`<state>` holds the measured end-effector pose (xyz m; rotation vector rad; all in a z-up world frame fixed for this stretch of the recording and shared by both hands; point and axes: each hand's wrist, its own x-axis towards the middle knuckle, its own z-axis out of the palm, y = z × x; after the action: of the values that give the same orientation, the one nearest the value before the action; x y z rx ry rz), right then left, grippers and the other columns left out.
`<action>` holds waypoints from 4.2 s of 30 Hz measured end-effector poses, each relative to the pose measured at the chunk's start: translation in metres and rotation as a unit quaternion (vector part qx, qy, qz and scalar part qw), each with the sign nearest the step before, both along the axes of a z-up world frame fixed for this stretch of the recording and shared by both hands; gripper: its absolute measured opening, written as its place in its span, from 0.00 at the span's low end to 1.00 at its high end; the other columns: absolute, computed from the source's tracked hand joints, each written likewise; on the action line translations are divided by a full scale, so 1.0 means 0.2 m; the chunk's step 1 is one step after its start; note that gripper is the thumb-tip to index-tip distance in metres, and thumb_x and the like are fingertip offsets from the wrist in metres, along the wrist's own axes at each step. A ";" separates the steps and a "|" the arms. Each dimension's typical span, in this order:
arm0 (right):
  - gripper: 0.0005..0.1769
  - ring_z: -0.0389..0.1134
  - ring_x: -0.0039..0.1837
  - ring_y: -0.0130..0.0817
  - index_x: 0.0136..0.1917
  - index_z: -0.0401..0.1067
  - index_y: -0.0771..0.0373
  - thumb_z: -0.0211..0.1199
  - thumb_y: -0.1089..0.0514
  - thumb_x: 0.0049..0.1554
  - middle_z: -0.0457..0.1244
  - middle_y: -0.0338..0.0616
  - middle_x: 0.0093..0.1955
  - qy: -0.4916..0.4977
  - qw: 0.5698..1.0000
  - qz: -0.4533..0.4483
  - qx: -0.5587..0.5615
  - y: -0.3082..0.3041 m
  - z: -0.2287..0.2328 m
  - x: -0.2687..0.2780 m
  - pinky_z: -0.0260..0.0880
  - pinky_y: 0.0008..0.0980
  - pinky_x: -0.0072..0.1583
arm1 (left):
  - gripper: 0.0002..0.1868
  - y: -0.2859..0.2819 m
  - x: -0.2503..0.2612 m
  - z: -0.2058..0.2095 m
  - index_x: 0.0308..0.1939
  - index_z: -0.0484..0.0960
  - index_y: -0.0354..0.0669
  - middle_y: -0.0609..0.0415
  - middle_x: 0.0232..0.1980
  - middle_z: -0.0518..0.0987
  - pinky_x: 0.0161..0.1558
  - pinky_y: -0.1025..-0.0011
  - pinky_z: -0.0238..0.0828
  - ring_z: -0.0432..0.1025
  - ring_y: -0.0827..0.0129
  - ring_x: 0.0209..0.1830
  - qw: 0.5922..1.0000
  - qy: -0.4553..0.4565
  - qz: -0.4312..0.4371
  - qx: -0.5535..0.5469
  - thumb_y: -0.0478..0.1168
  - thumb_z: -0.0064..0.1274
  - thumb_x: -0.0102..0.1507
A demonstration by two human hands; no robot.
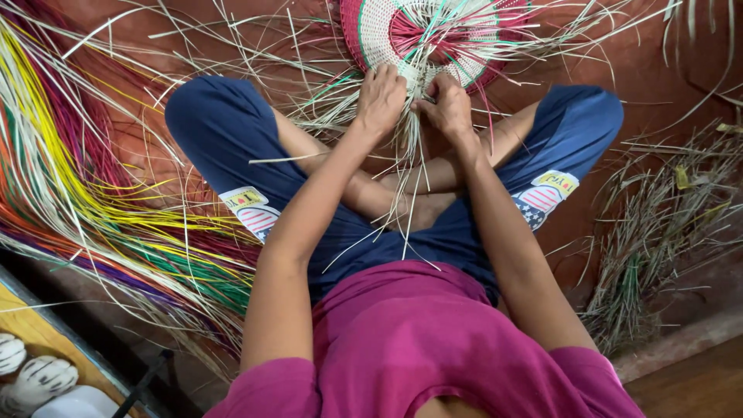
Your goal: Weaving a circular fan by hand using dried straw and colored fibers while sitting on the floor.
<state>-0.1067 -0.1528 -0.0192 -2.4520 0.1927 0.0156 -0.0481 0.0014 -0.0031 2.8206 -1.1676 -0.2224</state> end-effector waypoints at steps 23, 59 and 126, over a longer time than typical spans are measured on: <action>0.24 0.57 0.36 0.38 0.33 0.57 0.56 0.74 0.53 0.37 0.57 0.38 0.34 0.035 0.999 -0.013 0.006 0.02 0.07 0.00 0.54 0.36 0.38 | 0.07 0.04 0.01 0.03 0.21 0.71 0.47 0.55 0.17 0.71 0.18 0.62 0.59 0.66 0.61 0.15 0.971 0.114 0.097 -0.184 0.37 0.45 0.55; 0.09 0.56 0.30 0.19 0.45 0.67 0.64 0.48 0.59 0.60 0.56 0.37 0.24 0.129 0.886 0.293 0.336 0.54 1.30 0.42 0.58 0.18 0.37 | 0.11 -0.09 -0.21 -0.11 0.36 0.73 0.41 0.46 0.31 0.77 0.30 0.54 0.65 0.72 0.48 0.31 0.921 0.152 0.259 -0.249 0.42 0.52 0.53; 0.08 0.65 0.35 0.42 0.35 0.73 0.53 0.58 0.50 0.50 0.65 0.43 0.32 0.199 0.977 -0.049 -0.056 -0.07 0.19 -0.01 0.64 0.41 0.39 | 0.18 0.02 0.06 -0.11 0.11 0.62 0.48 0.63 0.12 0.62 0.19 0.84 0.63 0.57 0.82 0.12 0.885 0.350 0.141 -0.273 0.34 0.40 0.57</action>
<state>-0.1079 -0.1663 0.0180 -2.5247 0.5008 0.4683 -0.0354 0.0062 -0.0244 2.0738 -0.5321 -0.6907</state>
